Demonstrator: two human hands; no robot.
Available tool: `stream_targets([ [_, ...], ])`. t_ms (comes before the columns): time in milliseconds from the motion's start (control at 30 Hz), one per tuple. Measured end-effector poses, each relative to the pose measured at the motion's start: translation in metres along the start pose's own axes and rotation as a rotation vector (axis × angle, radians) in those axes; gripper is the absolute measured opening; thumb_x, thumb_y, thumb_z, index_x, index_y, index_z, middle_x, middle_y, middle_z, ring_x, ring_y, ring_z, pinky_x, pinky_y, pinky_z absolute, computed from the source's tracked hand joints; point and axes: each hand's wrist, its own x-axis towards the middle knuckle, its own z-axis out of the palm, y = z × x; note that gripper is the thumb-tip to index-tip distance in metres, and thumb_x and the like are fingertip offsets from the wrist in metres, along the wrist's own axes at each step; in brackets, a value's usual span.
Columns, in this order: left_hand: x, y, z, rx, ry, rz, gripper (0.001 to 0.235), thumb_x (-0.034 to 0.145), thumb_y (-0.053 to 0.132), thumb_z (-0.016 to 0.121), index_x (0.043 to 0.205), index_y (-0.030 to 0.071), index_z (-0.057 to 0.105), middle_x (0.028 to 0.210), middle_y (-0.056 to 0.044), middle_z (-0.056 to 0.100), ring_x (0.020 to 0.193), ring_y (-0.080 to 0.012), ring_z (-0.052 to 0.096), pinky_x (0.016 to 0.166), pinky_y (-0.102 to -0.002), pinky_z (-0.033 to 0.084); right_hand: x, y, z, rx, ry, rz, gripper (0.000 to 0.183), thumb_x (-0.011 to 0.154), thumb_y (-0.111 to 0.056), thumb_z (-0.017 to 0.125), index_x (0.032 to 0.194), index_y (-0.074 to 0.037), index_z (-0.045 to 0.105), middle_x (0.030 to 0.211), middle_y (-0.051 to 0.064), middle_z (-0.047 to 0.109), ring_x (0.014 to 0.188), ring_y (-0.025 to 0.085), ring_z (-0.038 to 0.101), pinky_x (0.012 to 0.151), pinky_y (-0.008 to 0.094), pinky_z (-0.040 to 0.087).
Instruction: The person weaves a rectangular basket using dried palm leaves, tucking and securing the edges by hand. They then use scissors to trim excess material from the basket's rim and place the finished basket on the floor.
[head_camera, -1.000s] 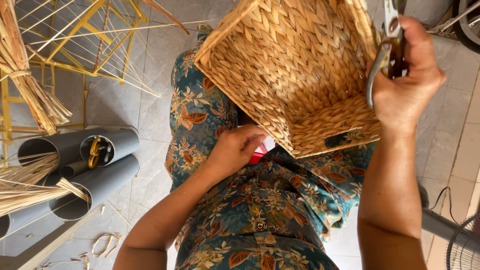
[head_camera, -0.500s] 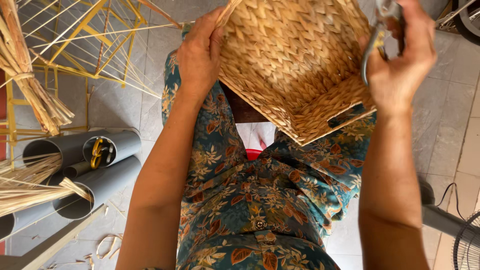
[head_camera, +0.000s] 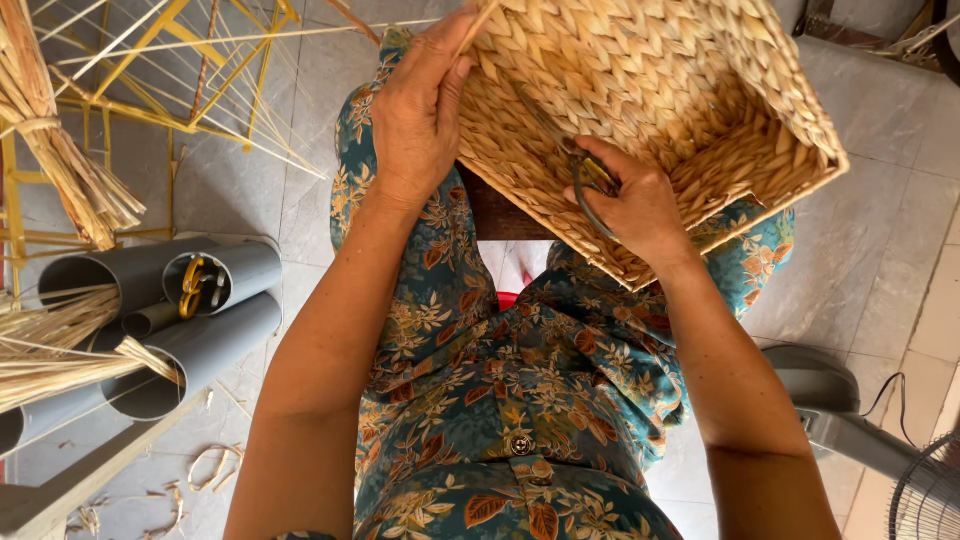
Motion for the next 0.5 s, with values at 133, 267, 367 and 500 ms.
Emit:
stream_targets([
  [133,-0.003,0.0,-0.001,-0.076,-0.01,-0.007,0.033,0.11,0.002,0.064,0.141,0.013,0.061,0.142,-0.008,0.066,0.132,-0.0255,0.069,0.111,-0.033,0.058,0.002,-0.005,0.012,0.062,0.018,0.184,0.057,0.085,-0.015,0.084,0.139,-0.009,0.065,0.119,0.011,0.077,0.097,0.01,0.071,0.088,0.027,0.056],
  [267,-0.005,0.0,0.0,-0.1,-0.012,0.01,0.033,0.111,0.001,0.064,0.142,0.013,0.061,0.143,-0.008,0.065,0.135,-0.0253,0.067,0.114,-0.033,0.057,0.003,-0.013,0.018,0.046,0.019,0.221,0.058,0.085,-0.014,0.085,0.139,-0.009,0.065,0.113,0.011,0.078,0.091,0.009,0.069,0.085,0.026,0.056],
  [367,-0.005,0.0,0.002,-0.108,-0.01,0.015,0.033,0.111,0.002,0.064,0.142,0.014,0.061,0.144,-0.007,0.065,0.136,-0.0243,0.066,0.115,-0.032,0.058,0.001,-0.015,0.02,0.067,0.002,0.321,0.059,0.085,-0.015,0.083,0.14,-0.012,0.064,0.108,0.009,0.079,0.085,0.008,0.068,0.08,0.026,0.057],
  [500,-0.005,-0.002,0.004,-0.099,-0.017,0.012,0.033,0.112,0.003,0.063,0.143,0.015,0.061,0.145,-0.006,0.065,0.137,-0.0235,0.066,0.116,-0.032,0.058,-0.001,-0.011,0.02,0.08,0.039,0.227,0.059,0.087,-0.014,0.083,0.142,-0.011,0.062,0.112,0.008,0.078,0.089,0.006,0.07,0.081,0.025,0.058],
])
